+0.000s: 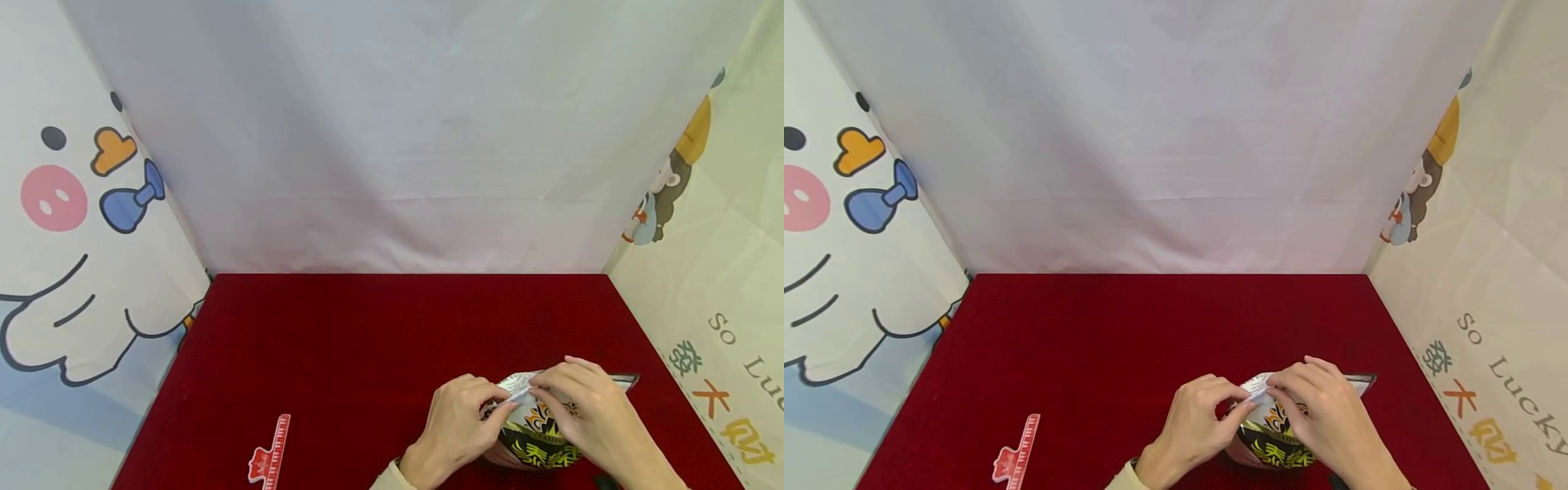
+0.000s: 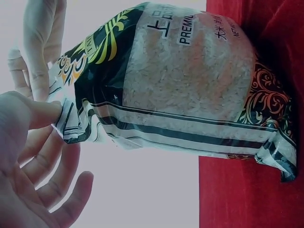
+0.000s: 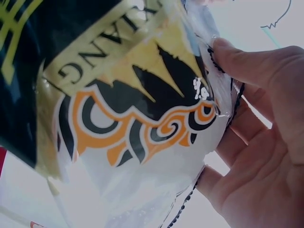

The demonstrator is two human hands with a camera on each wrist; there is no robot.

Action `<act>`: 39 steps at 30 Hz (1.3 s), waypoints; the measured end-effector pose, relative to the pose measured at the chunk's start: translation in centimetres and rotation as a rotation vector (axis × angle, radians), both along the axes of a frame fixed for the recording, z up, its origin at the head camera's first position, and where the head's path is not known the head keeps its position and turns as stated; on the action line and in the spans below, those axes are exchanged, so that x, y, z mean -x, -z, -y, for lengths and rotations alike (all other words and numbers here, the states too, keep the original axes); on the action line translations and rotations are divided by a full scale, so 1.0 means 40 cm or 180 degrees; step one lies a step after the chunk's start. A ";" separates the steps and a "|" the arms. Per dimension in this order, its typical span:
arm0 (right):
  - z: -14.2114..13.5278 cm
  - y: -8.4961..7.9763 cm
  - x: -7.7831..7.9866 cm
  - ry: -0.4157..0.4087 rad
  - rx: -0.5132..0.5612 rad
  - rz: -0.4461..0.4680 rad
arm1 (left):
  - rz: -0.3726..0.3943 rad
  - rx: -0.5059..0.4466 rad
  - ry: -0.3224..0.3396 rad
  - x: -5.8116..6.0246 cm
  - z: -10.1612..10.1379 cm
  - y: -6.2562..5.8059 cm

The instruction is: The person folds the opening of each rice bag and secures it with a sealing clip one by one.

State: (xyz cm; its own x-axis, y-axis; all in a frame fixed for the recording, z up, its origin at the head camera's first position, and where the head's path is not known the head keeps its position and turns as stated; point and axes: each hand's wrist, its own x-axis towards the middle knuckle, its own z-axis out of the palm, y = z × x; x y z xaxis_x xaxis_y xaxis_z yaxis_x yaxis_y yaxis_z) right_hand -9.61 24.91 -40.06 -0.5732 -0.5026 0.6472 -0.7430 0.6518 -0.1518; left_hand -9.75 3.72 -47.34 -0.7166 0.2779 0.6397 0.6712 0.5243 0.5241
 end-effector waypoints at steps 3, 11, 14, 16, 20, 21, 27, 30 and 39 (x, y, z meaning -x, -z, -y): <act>-0.001 0.004 0.001 -0.0010 0.0008 -0.0010 | 0.0025 0.0011 0.0002 0.001 -0.002 -0.001; -0.001 0.006 0.001 -0.0022 0.0028 0.0007 | -0.0099 0.0053 -0.0043 0.002 -0.008 -0.006; 0.000 0.004 0.001 -0.0013 0.0023 0.0037 | -0.0117 -0.0002 -0.0001 0.002 -0.012 -0.007; 0.001 0.002 0.000 -0.0011 0.0023 0.0043 | -0.0131 -0.0025 0.0018 0.004 -0.016 -0.008; 0.002 -0.001 -0.001 -0.0013 0.0013 0.0047 | -0.0067 -0.0070 0.0061 0.005 -0.022 -0.011; 0.002 -0.001 -0.002 -0.0013 0.0009 0.0049 | -0.0051 -0.0072 0.0064 0.005 -0.023 -0.011; 0.000 -0.001 0.000 -0.0018 0.0017 0.0031 | -0.0001 -0.0075 0.0053 0.006 -0.024 -0.016; 0.000 0.001 0.002 -0.0028 0.0032 0.0038 | 0.0000 -0.0093 0.0041 0.007 -0.027 -0.019; -0.001 0.003 0.000 -0.0029 0.0054 0.0097 | -0.0213 -0.0006 0.0016 0.015 -0.040 -0.031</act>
